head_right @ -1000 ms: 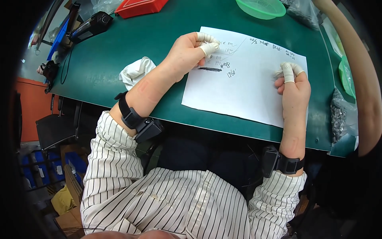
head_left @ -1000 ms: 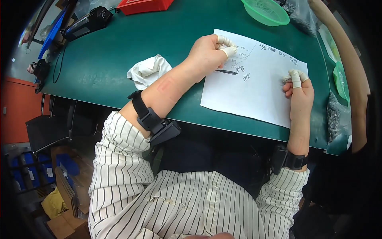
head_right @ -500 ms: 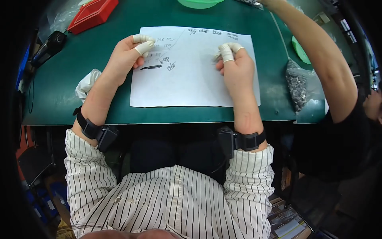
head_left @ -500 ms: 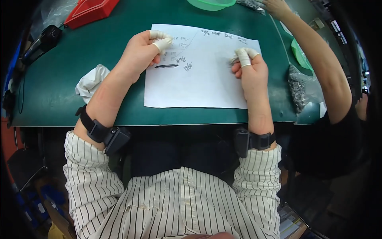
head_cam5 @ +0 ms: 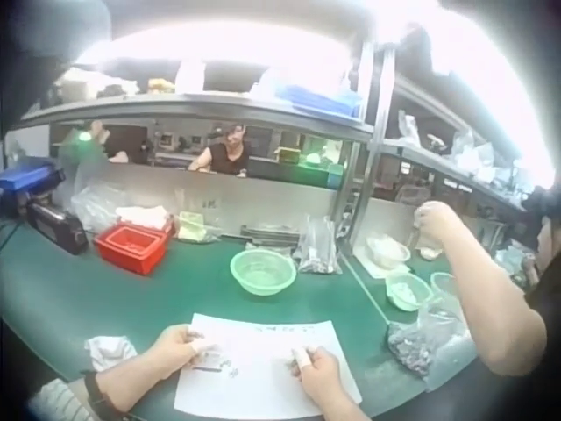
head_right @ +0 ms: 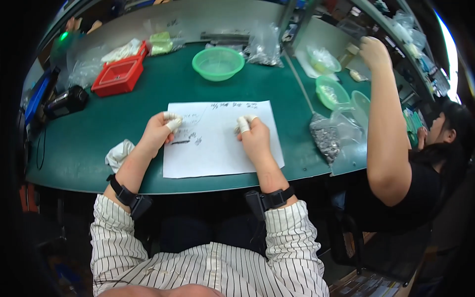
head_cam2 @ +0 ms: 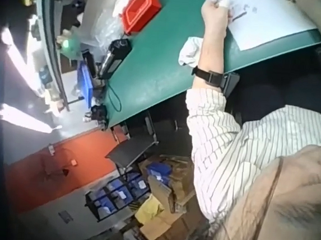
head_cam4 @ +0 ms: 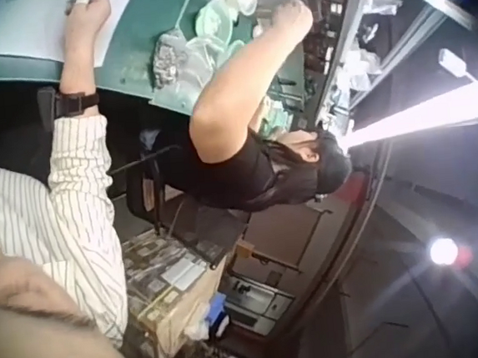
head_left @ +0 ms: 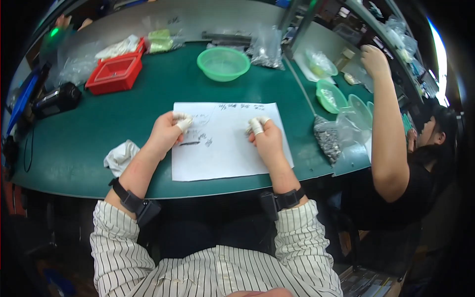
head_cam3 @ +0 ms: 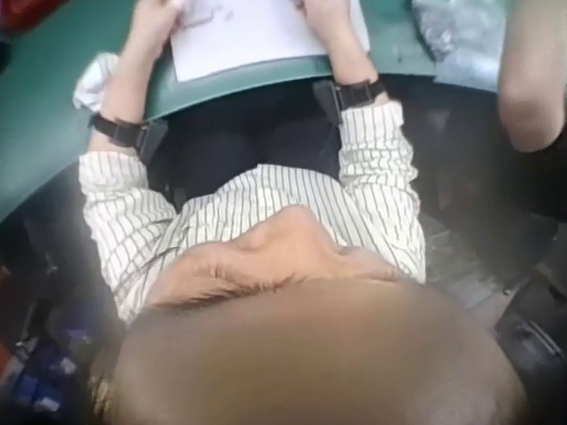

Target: Packing small metal components into small plastic zip-lock bags at a workstation.

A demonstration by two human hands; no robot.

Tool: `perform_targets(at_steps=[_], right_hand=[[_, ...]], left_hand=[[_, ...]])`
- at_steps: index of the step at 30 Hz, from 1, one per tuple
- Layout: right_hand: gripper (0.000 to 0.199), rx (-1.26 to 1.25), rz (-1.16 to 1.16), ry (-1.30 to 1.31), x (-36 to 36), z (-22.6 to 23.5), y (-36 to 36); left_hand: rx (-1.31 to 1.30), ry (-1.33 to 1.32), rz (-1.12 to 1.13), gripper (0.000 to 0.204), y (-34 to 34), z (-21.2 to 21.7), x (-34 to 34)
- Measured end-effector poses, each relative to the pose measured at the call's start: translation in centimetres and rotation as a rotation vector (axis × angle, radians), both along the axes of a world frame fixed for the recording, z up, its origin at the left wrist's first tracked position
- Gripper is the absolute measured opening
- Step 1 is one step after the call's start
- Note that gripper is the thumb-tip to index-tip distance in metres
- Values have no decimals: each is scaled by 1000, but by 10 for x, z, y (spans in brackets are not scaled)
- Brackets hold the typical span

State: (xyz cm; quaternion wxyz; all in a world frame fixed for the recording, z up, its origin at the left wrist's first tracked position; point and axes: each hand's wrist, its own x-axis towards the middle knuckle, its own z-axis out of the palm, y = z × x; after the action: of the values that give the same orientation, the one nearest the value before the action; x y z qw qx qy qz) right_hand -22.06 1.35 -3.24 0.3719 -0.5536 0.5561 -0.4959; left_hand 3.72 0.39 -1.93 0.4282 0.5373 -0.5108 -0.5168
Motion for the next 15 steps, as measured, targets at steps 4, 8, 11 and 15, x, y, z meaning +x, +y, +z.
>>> perform_targets(at_steps=[4, 8, 11, 15], right_hand=[[17, -47, 9, -51, -2, -9, -3], [18, -61, 14, -37, 0, -10, -4], [19, -99, 8, 10, -5, -12, -6], [20, -123, 16, 45, 0, -6, -6]], left_hand=[[-44, -56, -26, 17, 4, 7, -1], [-24, -107, -33, 15, 4, 3, -1], [-16, -172, -71, 16, 5, 5, -7], [-27, -237, -69, 16, 6, 7, -2]])
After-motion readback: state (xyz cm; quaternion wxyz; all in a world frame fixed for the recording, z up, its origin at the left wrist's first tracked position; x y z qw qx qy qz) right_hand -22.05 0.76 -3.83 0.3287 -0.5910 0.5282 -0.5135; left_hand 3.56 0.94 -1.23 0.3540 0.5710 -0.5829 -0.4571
